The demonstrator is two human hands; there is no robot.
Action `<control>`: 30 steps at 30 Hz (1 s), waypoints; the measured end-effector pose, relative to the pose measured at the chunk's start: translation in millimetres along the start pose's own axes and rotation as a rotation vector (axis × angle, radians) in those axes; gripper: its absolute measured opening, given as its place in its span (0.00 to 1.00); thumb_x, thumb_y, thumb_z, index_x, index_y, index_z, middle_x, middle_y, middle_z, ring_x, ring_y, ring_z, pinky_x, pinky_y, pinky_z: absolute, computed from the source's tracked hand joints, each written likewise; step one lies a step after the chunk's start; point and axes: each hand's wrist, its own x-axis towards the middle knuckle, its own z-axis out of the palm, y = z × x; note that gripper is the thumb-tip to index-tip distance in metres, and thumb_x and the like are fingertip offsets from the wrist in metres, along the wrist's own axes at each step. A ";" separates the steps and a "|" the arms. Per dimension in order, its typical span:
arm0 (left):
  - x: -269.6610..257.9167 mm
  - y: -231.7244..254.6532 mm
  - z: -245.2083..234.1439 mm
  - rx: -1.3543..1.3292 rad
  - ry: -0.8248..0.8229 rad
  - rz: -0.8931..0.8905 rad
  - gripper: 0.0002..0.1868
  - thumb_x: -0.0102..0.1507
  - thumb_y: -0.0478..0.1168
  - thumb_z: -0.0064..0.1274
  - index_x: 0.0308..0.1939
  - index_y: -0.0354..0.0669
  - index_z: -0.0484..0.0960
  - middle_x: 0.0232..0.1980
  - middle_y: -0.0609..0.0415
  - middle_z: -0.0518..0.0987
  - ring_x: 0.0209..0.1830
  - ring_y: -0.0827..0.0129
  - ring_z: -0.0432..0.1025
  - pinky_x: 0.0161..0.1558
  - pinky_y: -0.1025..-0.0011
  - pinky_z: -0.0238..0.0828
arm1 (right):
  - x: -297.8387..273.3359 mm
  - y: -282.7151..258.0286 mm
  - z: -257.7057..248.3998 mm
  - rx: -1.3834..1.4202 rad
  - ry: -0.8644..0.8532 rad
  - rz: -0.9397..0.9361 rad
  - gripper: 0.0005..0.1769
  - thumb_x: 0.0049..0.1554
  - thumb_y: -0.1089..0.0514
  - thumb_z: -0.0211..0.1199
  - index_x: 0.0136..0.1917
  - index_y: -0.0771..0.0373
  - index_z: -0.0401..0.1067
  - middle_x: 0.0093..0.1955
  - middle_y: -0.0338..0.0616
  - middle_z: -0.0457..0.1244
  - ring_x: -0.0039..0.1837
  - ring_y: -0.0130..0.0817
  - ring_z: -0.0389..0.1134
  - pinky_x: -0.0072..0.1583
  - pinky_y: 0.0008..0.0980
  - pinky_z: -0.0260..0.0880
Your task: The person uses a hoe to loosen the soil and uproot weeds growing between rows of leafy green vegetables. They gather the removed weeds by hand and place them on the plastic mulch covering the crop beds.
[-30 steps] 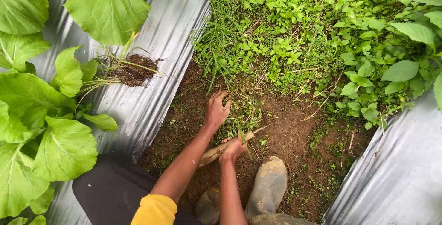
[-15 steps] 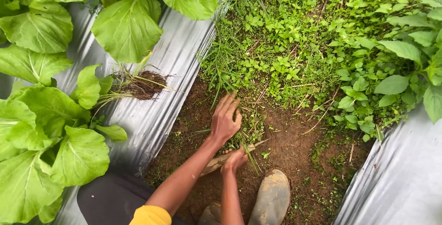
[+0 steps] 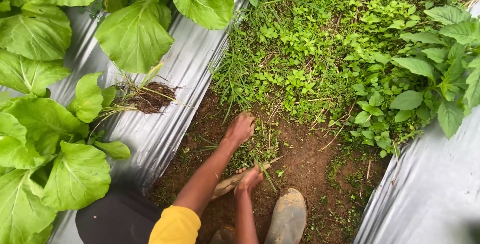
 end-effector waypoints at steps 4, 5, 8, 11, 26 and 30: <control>-69.8 69.3 -72.3 -0.120 0.044 -0.073 0.16 0.67 0.34 0.51 0.57 0.35 0.81 0.56 0.38 0.79 0.59 0.48 0.75 0.57 0.57 0.79 | 22.3 19.0 -7.0 0.008 0.009 -0.012 0.22 0.60 0.49 0.58 0.61 0.64 0.61 0.31 0.46 0.59 0.27 0.33 0.65 0.32 0.37 0.78; -78.0 75.1 -78.0 -0.143 0.081 -0.082 0.15 0.66 0.33 0.50 0.56 0.35 0.82 0.55 0.38 0.79 0.58 0.49 0.76 0.57 0.59 0.79 | 13.6 13.9 -8.6 -0.014 0.007 -0.019 0.21 0.62 0.50 0.54 0.62 0.65 0.63 0.32 0.45 0.59 0.27 0.33 0.64 0.33 0.36 0.78; -80.2 53.2 -57.5 -0.205 0.169 -0.092 0.15 0.66 0.31 0.49 0.55 0.32 0.82 0.54 0.37 0.80 0.58 0.51 0.76 0.58 0.61 0.77 | 19.5 15.2 -9.5 -0.032 0.007 -0.039 0.19 0.63 0.51 0.51 0.61 0.67 0.63 0.31 0.46 0.59 0.27 0.33 0.64 0.32 0.36 0.77; -94.3 50.2 -47.7 -0.314 0.202 -0.157 0.16 0.67 0.31 0.47 0.57 0.29 0.79 0.57 0.34 0.79 0.62 0.48 0.73 0.64 0.57 0.70 | 11.5 9.6 -6.7 -0.046 0.005 -0.029 0.19 0.63 0.52 0.50 0.60 0.70 0.59 0.32 0.48 0.60 0.27 0.33 0.65 0.31 0.38 0.77; -160.7 82.9 -92.0 -0.130 0.123 -0.222 0.37 0.69 0.58 0.40 0.75 0.38 0.57 0.72 0.33 0.66 0.80 0.47 0.49 0.75 0.45 0.50 | 4.2 12.5 -2.2 -0.071 0.005 -0.039 0.26 0.59 0.49 0.57 0.61 0.69 0.59 0.36 0.50 0.59 0.26 0.34 0.65 0.30 0.37 0.77; -152.6 62.9 -64.1 -0.164 0.280 -0.194 0.32 0.68 0.53 0.51 0.67 0.33 0.70 0.62 0.34 0.74 0.68 0.45 0.67 0.65 0.49 0.68 | -4.5 8.0 -2.4 -0.228 0.076 -0.219 0.25 0.58 0.49 0.57 0.61 0.68 0.61 0.37 0.50 0.61 0.28 0.32 0.66 0.30 0.34 0.76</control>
